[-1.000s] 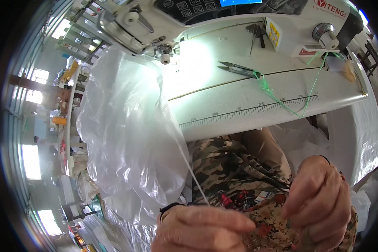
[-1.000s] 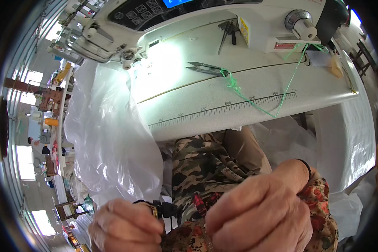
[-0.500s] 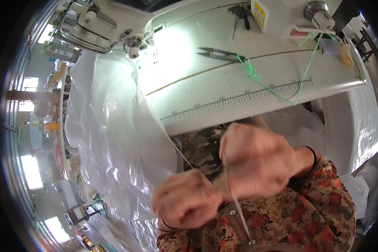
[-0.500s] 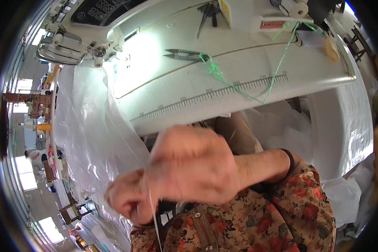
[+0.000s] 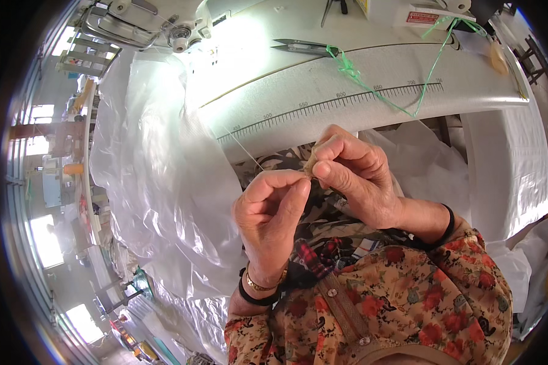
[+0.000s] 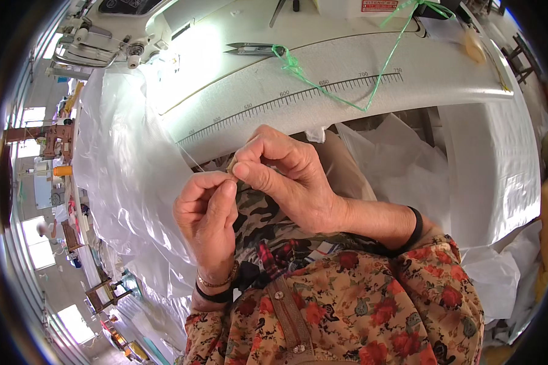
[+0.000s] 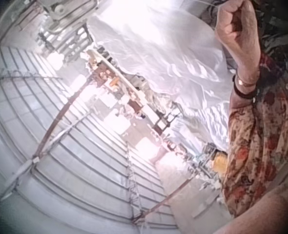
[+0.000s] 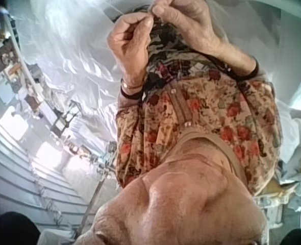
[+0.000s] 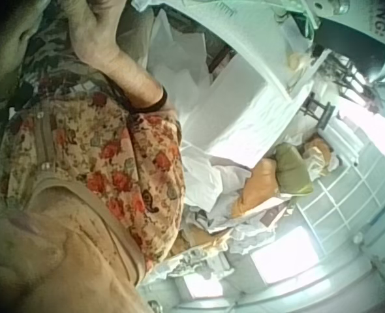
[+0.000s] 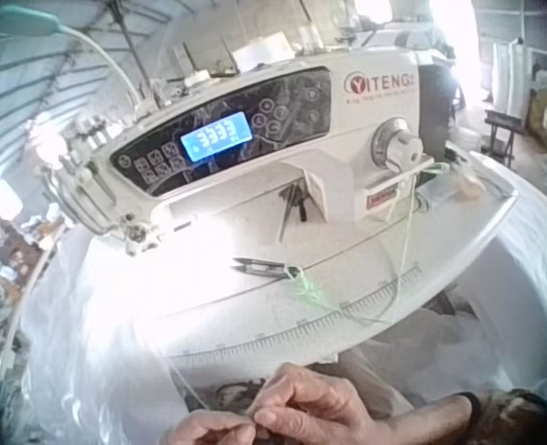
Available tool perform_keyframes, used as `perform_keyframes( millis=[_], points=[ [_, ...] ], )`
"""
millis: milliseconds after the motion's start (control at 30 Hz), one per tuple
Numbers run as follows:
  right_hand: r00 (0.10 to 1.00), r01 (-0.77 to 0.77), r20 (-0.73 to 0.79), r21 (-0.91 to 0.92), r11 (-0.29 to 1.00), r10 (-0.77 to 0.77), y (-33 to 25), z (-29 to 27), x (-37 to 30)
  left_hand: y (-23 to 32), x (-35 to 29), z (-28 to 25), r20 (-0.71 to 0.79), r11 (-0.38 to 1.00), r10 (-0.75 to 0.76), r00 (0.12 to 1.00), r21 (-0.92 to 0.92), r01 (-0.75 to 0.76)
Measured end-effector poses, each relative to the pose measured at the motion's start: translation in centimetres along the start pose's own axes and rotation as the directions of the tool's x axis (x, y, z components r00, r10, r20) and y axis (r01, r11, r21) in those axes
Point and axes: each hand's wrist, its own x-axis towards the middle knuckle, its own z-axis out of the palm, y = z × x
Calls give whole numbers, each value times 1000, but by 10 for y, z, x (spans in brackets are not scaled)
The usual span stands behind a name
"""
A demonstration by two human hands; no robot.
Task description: The person is sewing a large white plastic sheet using an industrial sewing machine.
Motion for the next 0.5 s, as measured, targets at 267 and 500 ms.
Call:
perform_keyframes(
  millis=[267, 500],
  points=[
    [995, 9, -105, 91, 996, 1, 9, -5, -3, -5, -2, 3, 3, 987, 100, 995, 129, -100],
    [955, 22, -293, 237, 971, 50, 21, -26, -12, -11, -2, 5, -7, 969, 187, 982, 167, -184]
  ],
)
